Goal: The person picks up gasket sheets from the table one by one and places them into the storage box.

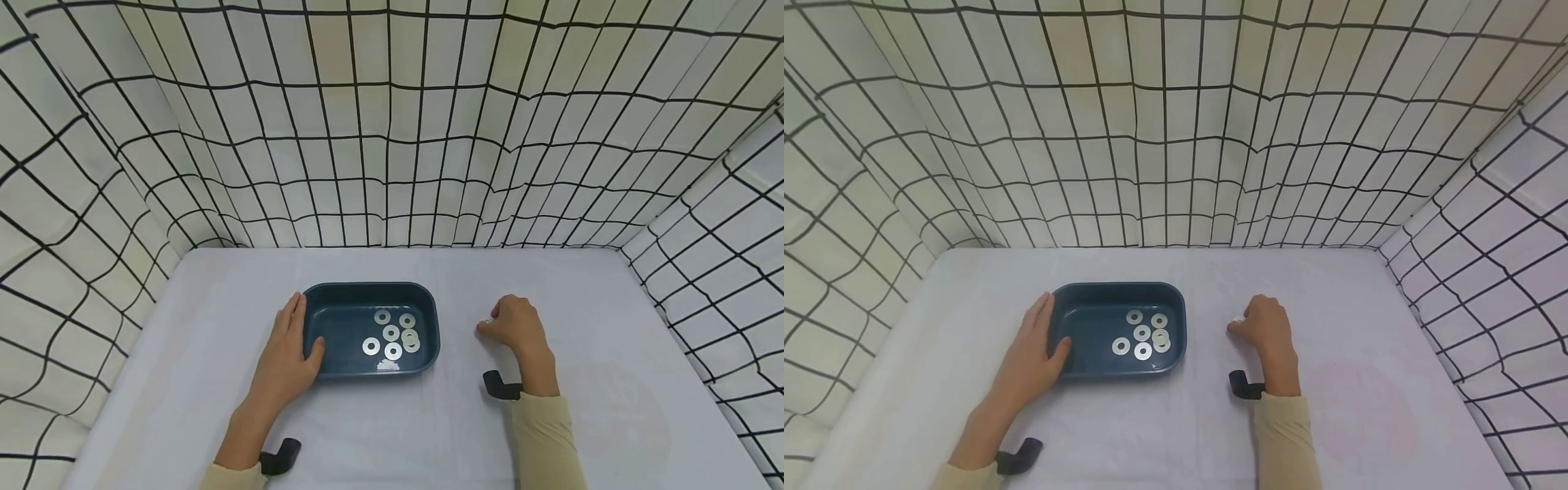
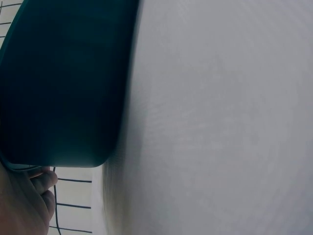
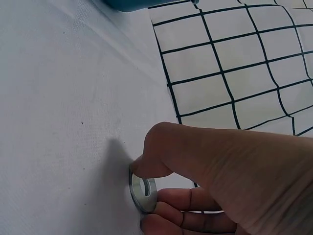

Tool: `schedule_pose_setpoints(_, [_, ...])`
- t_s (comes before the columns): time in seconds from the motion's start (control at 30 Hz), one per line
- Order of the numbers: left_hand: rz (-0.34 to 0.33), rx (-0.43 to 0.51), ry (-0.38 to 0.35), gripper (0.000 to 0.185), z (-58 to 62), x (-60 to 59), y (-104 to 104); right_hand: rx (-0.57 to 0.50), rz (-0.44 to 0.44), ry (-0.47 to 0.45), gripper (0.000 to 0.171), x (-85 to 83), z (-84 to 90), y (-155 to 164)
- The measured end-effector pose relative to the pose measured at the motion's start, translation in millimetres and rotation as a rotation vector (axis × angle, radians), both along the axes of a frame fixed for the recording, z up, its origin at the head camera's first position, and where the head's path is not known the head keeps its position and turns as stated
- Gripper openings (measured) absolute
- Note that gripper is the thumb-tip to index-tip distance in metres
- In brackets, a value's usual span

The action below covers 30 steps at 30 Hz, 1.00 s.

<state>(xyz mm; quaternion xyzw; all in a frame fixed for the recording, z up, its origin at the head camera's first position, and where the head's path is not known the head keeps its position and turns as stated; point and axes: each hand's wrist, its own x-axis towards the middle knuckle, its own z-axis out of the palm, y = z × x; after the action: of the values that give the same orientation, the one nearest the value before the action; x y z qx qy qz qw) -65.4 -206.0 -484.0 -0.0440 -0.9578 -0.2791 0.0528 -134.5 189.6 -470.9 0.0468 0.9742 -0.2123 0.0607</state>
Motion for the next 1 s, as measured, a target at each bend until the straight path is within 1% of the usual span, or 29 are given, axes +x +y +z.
schedule_pose_setpoints(0.17, [0.0, 0.012, 0.004, 0.082, 0.1, 1.1, 0, 0.009, 0.015, 0.0, 0.026, 0.6, 0.4, -5])
schedule_pose_setpoints(0.3, [0.0, 0.015, 0.009, 0.082, 0.9, 2.1, 0, 0.049, 0.007, 0.003, 0.022, 4.1, 2.9, -15])
schedule_pose_setpoints(0.4, [-0.002, 0.018, 0.02, 0.082, 1.5, 2.2, -1, 0.129, 0.042, 0.027, 0.019, 7.5, 6.4, -26])
schedule_pose_setpoints(0.5, [-0.005, 0.02, 0.021, 0.081, 1.4, 1.8, 0, 0.22, 0.087, 0.074, 0.016, 10.7, 9.0, -35])
schedule_pose_setpoints(0.57, [-0.005, 0.024, 0.02, 0.081, 0.7, 1.9, 1, 0.262, 0.1, 0.101, 0.014, 12.5, 9.3, -38])
schedule_pose_setpoints(0.67, [-0.002, 0.024, 0.019, 0.082, -0.9, 1.9, 3, 0.317, 0.125, 0.145, 0.008, 16.9, 7.5, -42])
schedule_pose_setpoints(0.77, [-0.007, 0.034, 0.026, 0.082, -1.6, 1.8, 4, 0.417, 0.19, 0.22, 0.007, 23.3, 3.5, -47])
schedule_pose_setpoints(0.87, [-0.01, 0.033, 0.031, 0.082, -2.5, 1.5, 4, 0.491, 0.222, 0.27, 0.007, 28.1, 1.1, -53])
schedule_pose_setpoints(0.93, [-0.005, 0.028, 0.035, 0.082, -3.3, 1.6, 3, 0.47, 0.208, 0.255, 0.005, 27.8, 0.0, -53])
schedule_pose_setpoints(1.0, [0.0, 0.025, 0.037, 0.082, -3.3, 2.0, 1, 0.398, 0.18, 0.204, 0.007, 24.4, 0.1, -50])
